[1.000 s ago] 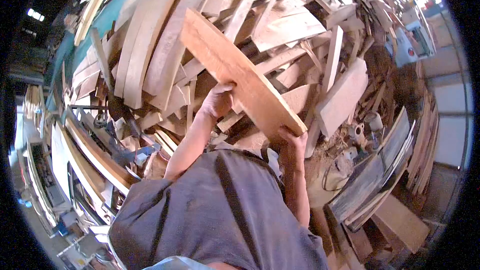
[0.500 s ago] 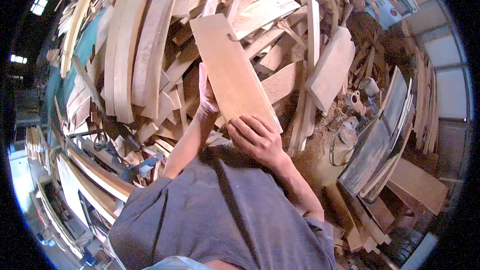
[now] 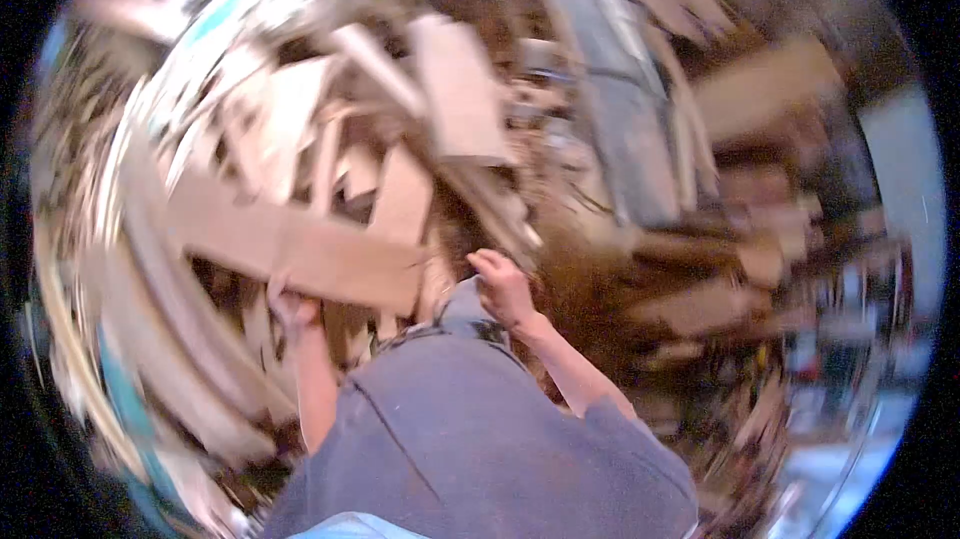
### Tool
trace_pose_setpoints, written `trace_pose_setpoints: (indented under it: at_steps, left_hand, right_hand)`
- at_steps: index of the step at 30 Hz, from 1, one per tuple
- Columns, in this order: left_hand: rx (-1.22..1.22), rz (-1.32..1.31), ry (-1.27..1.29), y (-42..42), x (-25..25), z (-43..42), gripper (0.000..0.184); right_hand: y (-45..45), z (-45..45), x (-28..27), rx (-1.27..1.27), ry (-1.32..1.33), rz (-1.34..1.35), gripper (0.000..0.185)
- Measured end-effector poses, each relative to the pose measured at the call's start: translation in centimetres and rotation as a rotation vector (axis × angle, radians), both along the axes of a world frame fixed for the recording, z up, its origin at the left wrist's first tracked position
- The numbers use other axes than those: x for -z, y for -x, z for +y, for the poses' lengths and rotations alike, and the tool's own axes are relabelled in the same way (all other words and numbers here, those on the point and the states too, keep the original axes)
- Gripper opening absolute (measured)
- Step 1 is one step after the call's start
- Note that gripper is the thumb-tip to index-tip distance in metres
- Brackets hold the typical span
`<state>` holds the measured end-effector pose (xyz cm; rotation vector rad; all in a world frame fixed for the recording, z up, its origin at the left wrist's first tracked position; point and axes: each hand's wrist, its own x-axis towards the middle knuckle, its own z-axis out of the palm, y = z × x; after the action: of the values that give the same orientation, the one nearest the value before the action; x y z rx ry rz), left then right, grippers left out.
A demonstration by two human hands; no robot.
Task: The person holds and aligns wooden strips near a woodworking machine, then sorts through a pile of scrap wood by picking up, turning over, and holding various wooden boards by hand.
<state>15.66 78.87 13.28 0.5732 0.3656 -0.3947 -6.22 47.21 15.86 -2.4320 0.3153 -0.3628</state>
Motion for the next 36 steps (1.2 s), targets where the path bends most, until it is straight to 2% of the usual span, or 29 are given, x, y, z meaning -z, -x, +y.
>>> trace_pose_setpoints:
  at_steps: [1, 4, 6, 10, 11, 14, 16, 18, 20, 22, 25, 28, 29, 30, 31, 32, 33, 34, 35, 36]
  left_hand:
    - [0.018, -0.025, -0.031, -0.2, 0.0, -0.1, 0.042]
    - [0.190, -0.172, -0.025, -2.6, 5.5, 1.9, 0.055]
    - [0.153, 0.007, 0.030, -2.4, 4.5, -0.4, 0.060]
    - [0.199, 0.017, -0.027, -3.7, 7.6, -2.5, 0.055]
    - [0.182, 0.042, -0.085, -3.4, 7.9, -3.0, 0.050]
    - [0.175, 0.102, -0.208, -2.2, 9.0, -3.8, 0.050]
    - [0.175, 0.140, -0.231, -1.0, 10.3, -3.7, 0.051]
    - [0.124, 0.206, -0.185, 0.7, 10.7, -4.2, 0.053]
    - [0.053, 0.282, -0.269, 2.3, 11.1, -4.7, 0.050]
    - [0.029, 0.339, -0.327, 3.1, 10.3, -5.9, 0.048]
    - [0.024, 0.439, -0.351, 4.2, 9.7, -8.1, 0.046]
    - [0.000, 0.470, -0.270, 3.8, 10.2, -9.0, 0.048]
    - [-0.026, 0.476, -0.280, 3.3, 9.2, -11.5, 0.048]
    - [-0.070, 0.480, -0.293, 3.1, 7.9, -13.1, 0.049]
    - [0.050, 0.382, -0.128, 2.5, 11.7, -9.5, 0.037]
    - [-0.017, 0.384, -0.084, 3.1, 6.9, -15.3, 0.046]
    - [-0.157, 0.531, -0.131, 2.9, 5.6, -17.5, 0.045]
    - [-0.184, 0.556, -0.474, 3.1, 4.3, -20.1, 0.044]
    - [-0.157, 0.532, -0.400, 3.0, 5.8, -19.8, 0.043]
    - [-0.119, 0.486, -0.287, 2.9, 7.3, -19.4, 0.043]
  right_hand:
    - [1.3, -0.3, 1.0, 0.073, -0.019, 0.034, 0.043]
    - [4.5, -1.0, 0.9, 0.230, -0.030, 0.114, 0.036]
    - [7.4, -0.8, 0.8, 0.357, -0.012, 0.115, 0.033]
    - [10.0, -5.3, 2.2, 0.585, 0.040, 0.076, 0.029]
    - [10.4, -7.8, 2.8, 0.645, 0.028, 0.089, 0.030]
    - [11.2, -18.7, 5.8, 0.827, 0.093, 0.123, 0.031]
    - [11.8, -29.2, 7.3, 0.927, 0.135, 0.210, 0.041]
    - [12.1, -39.2, 8.2, 1.128, 0.169, 0.409, 0.056]
    - [12.5, -47.9, 10.1, 1.257, 0.331, 0.562, 0.069]
    - [12.9, -52.9, 11.4, 1.352, 0.411, 0.522, 0.065]
    - [14.1, -57.4, 12.2, 1.315, 0.251, 0.592, 0.057]
    - [15.7, -57.4, 9.5, 1.169, 0.107, 0.759, 0.050]
    - [19.1, -57.4, 12.2, 1.064, 0.262, 0.796, 0.046]
    - [18.2, -53.7, 9.2, 1.131, 0.243, 0.649, 0.031]
    - [21.1, -52.7, 10.8, 1.106, 0.179, 0.703, 0.038]
    - [20.4, -50.1, 9.4, 1.165, 0.039, 0.795, 0.042]
    - [19.6, -47.5, 7.8, 1.220, -0.094, 0.896, 0.045]
    - [22.4, -44.4, 8.1, 1.136, -0.213, 0.781, 0.053]
    - [25.1, -41.9, 9.4, 1.045, -0.196, 0.609, 0.064]
    - [24.2, -38.9, 7.9, 1.061, -0.218, 0.669, 0.060]
